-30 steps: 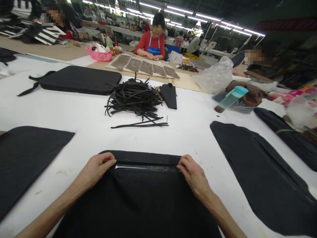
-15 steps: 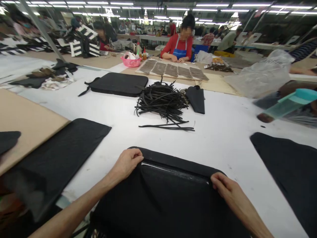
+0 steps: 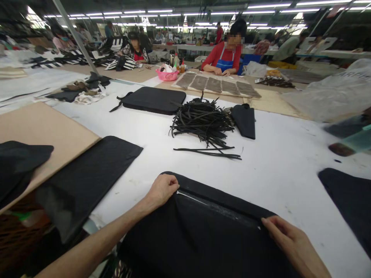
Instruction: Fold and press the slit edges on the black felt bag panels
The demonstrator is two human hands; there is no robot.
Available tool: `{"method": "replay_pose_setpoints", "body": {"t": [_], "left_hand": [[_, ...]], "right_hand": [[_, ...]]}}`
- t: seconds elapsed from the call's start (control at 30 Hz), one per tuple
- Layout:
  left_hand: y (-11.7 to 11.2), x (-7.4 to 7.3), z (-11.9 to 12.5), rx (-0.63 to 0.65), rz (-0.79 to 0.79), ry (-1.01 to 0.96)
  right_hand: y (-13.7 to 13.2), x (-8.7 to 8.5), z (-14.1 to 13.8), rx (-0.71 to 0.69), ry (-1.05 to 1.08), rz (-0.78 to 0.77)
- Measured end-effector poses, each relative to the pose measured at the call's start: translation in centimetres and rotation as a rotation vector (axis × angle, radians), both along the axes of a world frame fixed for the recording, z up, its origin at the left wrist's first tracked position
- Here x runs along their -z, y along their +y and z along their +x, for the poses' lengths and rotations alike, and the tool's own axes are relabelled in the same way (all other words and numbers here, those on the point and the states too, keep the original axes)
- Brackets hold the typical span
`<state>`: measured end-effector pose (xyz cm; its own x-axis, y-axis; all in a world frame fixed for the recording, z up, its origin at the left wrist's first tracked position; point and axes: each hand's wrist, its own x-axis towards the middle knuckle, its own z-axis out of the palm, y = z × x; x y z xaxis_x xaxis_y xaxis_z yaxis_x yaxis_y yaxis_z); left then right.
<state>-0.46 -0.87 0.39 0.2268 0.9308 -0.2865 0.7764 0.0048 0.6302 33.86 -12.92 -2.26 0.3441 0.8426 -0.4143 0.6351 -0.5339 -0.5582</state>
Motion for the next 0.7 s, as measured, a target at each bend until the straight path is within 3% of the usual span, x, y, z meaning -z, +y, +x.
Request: {"method": "replay_pose_setpoints", "body": {"t": [0.7], "left_hand": [[-0.14,0.39,0.47,0.053,0.064,0.163]], "right_hand": [[0.4,-0.69,-0.79,0.002,-0.061,0.051]]}}
